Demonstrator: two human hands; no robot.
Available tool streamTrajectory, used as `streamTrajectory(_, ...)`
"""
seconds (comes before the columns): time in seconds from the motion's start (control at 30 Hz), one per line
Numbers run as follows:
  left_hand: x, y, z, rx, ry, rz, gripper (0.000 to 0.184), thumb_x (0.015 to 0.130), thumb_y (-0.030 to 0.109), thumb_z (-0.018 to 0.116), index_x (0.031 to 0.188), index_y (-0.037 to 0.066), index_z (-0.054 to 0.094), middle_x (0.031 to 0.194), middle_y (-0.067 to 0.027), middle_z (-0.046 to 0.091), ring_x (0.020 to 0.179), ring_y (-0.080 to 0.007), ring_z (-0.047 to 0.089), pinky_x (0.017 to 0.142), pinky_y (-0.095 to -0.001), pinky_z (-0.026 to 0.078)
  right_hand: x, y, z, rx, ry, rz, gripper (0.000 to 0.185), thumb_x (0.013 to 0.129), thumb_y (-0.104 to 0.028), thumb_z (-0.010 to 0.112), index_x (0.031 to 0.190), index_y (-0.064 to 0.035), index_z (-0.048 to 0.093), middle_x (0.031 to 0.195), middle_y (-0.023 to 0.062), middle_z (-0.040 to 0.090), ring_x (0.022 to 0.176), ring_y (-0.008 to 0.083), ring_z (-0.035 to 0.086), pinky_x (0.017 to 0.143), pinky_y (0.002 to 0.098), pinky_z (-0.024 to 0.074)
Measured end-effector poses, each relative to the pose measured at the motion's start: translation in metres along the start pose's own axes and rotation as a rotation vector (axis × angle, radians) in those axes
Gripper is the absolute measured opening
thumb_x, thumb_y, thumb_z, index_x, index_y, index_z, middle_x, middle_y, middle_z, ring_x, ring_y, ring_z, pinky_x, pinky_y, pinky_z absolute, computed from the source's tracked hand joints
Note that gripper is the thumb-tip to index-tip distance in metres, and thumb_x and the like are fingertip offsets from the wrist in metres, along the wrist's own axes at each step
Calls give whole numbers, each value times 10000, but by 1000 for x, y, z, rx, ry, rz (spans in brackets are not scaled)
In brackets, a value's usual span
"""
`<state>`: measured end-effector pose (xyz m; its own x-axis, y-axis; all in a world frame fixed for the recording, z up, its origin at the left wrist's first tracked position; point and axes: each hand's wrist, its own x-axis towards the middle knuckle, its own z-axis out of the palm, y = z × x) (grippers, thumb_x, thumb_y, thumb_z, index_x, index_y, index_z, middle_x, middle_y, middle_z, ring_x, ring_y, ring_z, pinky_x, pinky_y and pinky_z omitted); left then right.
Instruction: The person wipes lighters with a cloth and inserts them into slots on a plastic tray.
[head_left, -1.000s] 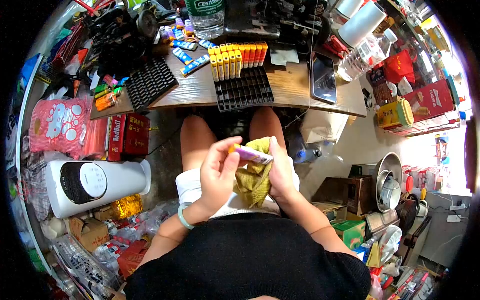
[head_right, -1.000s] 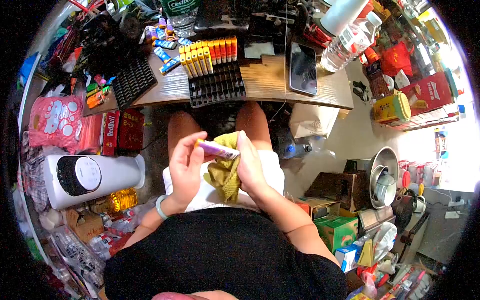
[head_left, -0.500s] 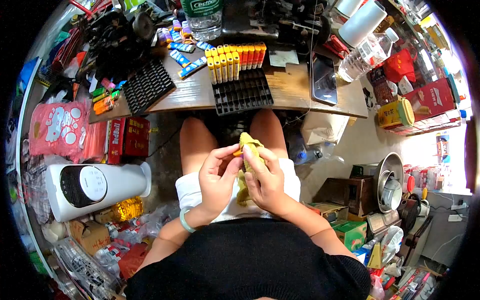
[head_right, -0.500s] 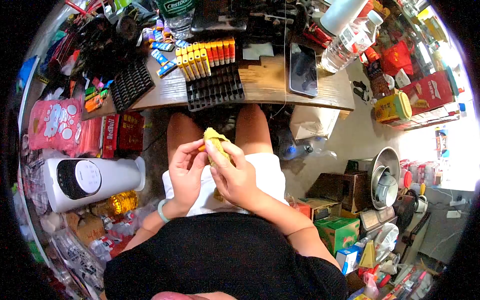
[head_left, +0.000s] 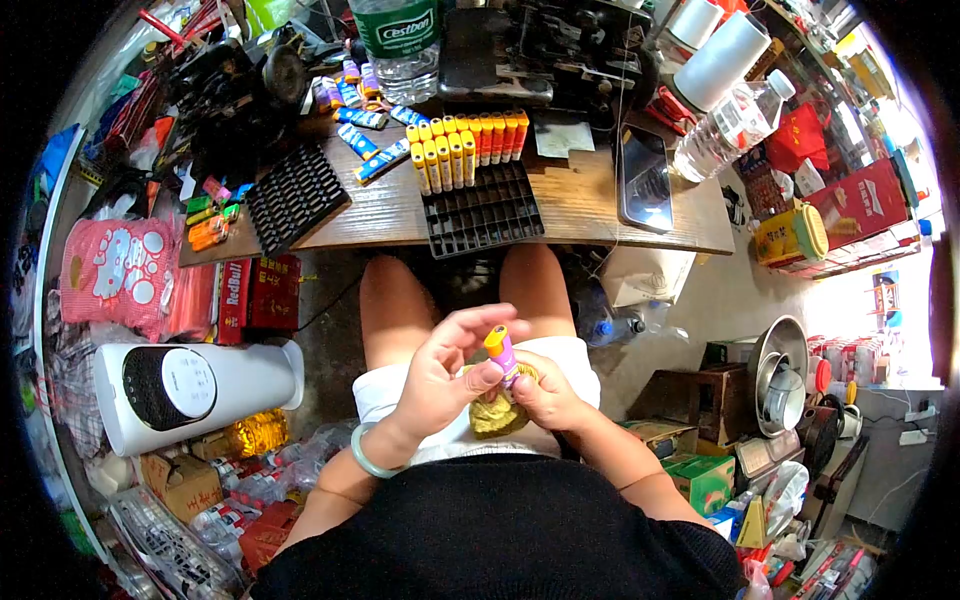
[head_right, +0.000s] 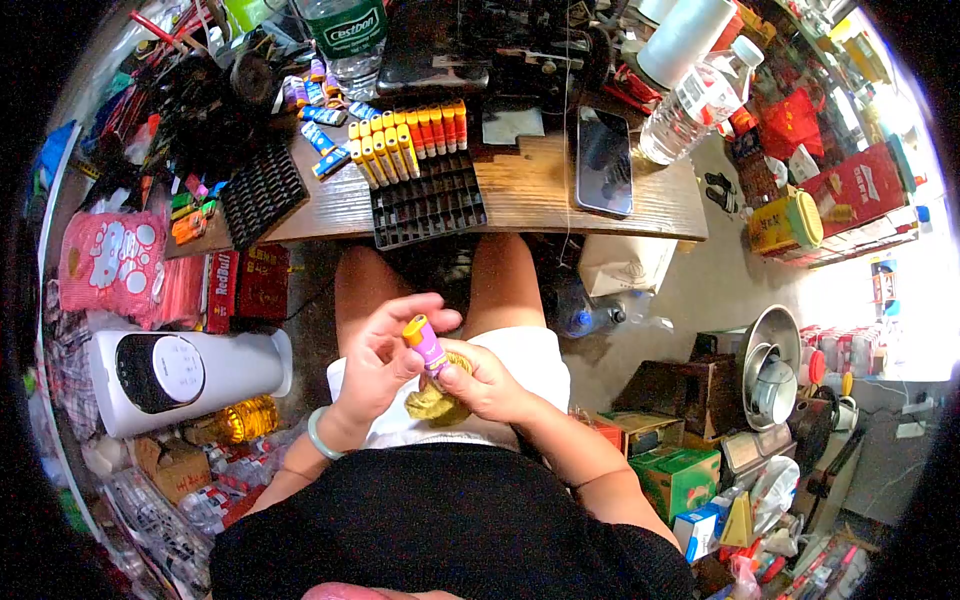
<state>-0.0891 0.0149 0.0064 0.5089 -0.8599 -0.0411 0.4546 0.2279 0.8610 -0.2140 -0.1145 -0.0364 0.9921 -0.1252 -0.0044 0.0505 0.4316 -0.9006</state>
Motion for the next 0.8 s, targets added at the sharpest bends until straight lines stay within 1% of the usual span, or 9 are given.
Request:
streamTrajectory(0.1,6,-3,-12,183,-80,40,338,909,159,742,1200,27,632,1211,-100,688,1121,-184,630,1119,-408,373,2,-1,-4,27,-25,-10,532,1006,-468,582,1283,-14,574,977,14,637,897,108,586,812,276,489)
streamTrajectory(0.17,12,2,-11,460,-91,257,314,897,175,742,1169,37,667,1123,-82,730,1114,-197,636,1175,-486,260,5,0,-4,-61,97,-61,472,1005,-464,585,1155,-18,621,962,19,632,874,112,582,789,269,485)
streamTrajectory(0.23,17,11,-4,626,-79,378,284,966,200,664,1191,26,655,1119,-76,731,1133,-210,632,1166,-452,284,8,2,-10,-129,166,-78,436,1040,-397,541,801,-37,599,890,20,611,773,105,542,713,264,464)
streamTrajectory(0.3,14,9,2,501,-21,283,286,997,210,615,1207,18,647,1134,-82,728,1141,-214,630,1161,-435,293,9,1,-21,-194,152,-90,445,1068,-328,490,767,-26,617,881,32,590,764,117,538,711,270,461)
streamTrajectory(0.5,18,15,-1,116,3,129,328,1060,229,497,1248,-9,622,1214,-132,691,1173,-242,608,1154,-419,301,20,-31,-12,-332,360,-222,267,1017,-196,565,887,-11,708,973,78,646,856,156,622,769,291,491)
streamTrajectory(0.57,26,17,-8,605,-85,352,319,1061,224,488,1232,-7,627,1207,-126,690,1218,-266,571,1158,-455,291,18,-46,-22,-602,171,-211,147,922,-160,693,946,-19,726,917,80,673,827,168,656,730,300,506)
streamTrajectory(0.63,30,14,-13,636,-106,379,286,1049,190,505,1224,2,631,1208,-120,692,1249,-277,540,1159,-490,282,25,-54,-15,-810,184,-320,190,813,-137,798,939,-17,722,827,96,676,723,214,670,656,309,517)
streamTrajectory(0.73,35,15,-10,787,-131,407,339,1054,252,479,1168,6,683,1208,-98,705,1272,-282,558,1181,-509,259,35,-60,-13,-883,183,-416,188,811,-137,799,930,-19,712,854,121,692,733,261,685,646,322,526)
streamTrajectory(0.8,37,15,-12,779,-106,399,342,1051,259,490,1178,3,679,1210,-101,706,1276,-280,558,1179,-510,262,39,-71,-12,-861,137,-202,189,823,-163,785,918,-25,697,876,137,711,766,292,701,668,346,538)
